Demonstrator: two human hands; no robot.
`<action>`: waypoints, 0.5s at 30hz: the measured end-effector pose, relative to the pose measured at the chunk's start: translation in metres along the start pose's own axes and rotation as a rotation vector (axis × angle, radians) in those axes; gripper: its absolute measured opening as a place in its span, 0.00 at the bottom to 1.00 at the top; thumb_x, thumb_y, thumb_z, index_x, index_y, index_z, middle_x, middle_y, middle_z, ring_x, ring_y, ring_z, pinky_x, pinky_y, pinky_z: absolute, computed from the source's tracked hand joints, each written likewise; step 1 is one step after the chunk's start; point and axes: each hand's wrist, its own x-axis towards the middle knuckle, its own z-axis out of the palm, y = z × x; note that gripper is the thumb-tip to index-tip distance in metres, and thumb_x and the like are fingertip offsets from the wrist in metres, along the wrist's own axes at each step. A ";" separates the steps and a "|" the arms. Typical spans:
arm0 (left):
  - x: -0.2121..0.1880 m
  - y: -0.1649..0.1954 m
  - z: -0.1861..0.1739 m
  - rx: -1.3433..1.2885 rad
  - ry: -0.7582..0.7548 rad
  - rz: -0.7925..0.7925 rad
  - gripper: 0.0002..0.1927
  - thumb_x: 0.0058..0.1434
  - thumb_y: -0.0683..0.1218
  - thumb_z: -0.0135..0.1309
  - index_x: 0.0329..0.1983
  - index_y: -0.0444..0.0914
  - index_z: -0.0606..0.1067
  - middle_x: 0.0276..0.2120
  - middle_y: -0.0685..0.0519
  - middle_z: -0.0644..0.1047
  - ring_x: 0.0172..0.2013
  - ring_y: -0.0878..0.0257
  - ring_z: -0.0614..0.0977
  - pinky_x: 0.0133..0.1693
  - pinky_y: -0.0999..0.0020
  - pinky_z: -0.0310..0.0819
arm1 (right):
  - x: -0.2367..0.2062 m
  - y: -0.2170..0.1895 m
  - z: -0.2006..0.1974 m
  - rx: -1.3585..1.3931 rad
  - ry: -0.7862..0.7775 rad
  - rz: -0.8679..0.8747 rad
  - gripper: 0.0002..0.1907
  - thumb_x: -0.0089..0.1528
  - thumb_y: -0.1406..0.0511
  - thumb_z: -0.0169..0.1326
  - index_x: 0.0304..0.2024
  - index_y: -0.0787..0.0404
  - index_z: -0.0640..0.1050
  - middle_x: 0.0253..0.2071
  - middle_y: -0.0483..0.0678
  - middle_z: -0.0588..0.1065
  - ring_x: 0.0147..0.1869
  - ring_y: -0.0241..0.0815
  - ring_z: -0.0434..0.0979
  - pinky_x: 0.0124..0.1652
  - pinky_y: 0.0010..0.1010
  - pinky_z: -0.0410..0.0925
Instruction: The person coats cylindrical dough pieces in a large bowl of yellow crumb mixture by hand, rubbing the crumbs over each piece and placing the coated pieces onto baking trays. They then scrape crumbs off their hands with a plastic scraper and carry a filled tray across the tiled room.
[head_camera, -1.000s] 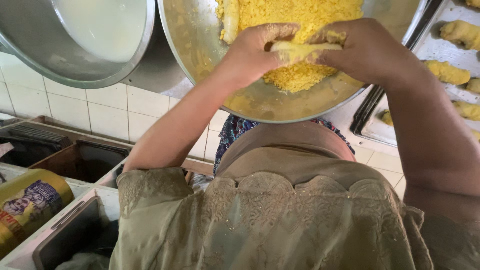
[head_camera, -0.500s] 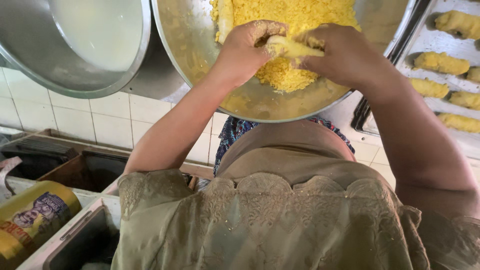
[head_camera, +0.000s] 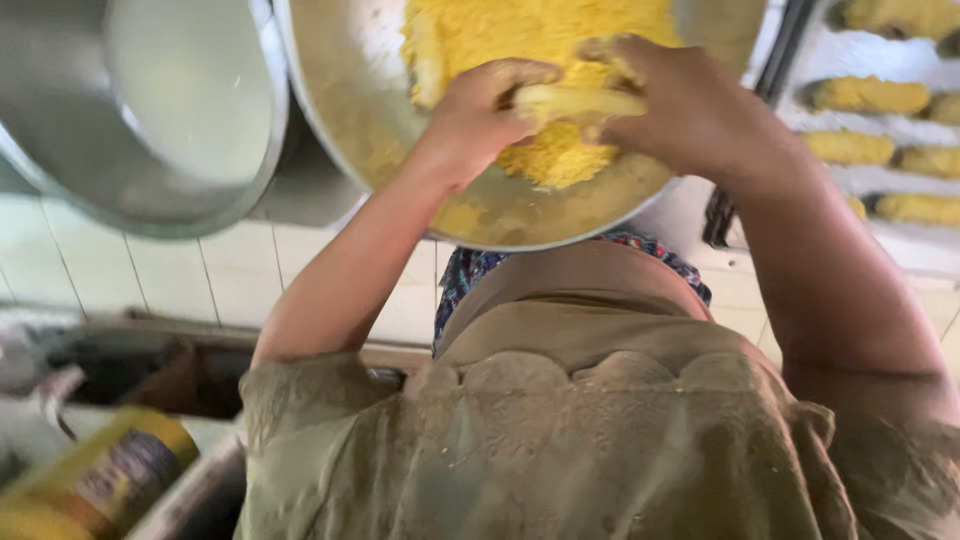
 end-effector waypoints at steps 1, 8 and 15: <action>-0.001 0.002 0.001 0.073 -0.033 0.121 0.23 0.61 0.37 0.62 0.60 0.34 0.78 0.56 0.49 0.81 0.55 0.62 0.82 0.57 0.68 0.76 | -0.003 0.001 0.003 0.058 0.005 0.026 0.34 0.58 0.58 0.63 0.65 0.57 0.73 0.52 0.59 0.78 0.53 0.57 0.80 0.50 0.44 0.70; -0.024 0.025 -0.012 0.652 -0.088 0.001 0.23 0.57 0.45 0.68 0.56 0.37 0.80 0.51 0.48 0.82 0.53 0.60 0.81 0.58 0.61 0.69 | -0.009 0.006 0.050 -0.445 0.390 -0.307 0.29 0.53 0.57 0.64 0.56 0.54 0.77 0.48 0.47 0.80 0.62 0.57 0.75 0.59 0.70 0.60; -0.019 0.033 -0.036 0.350 -0.059 -0.075 0.25 0.61 0.36 0.60 0.63 0.36 0.75 0.52 0.53 0.80 0.51 0.67 0.80 0.54 0.69 0.75 | -0.012 -0.025 0.055 -0.220 0.197 -0.081 0.30 0.61 0.62 0.61 0.66 0.57 0.71 0.43 0.52 0.79 0.52 0.55 0.78 0.50 0.52 0.70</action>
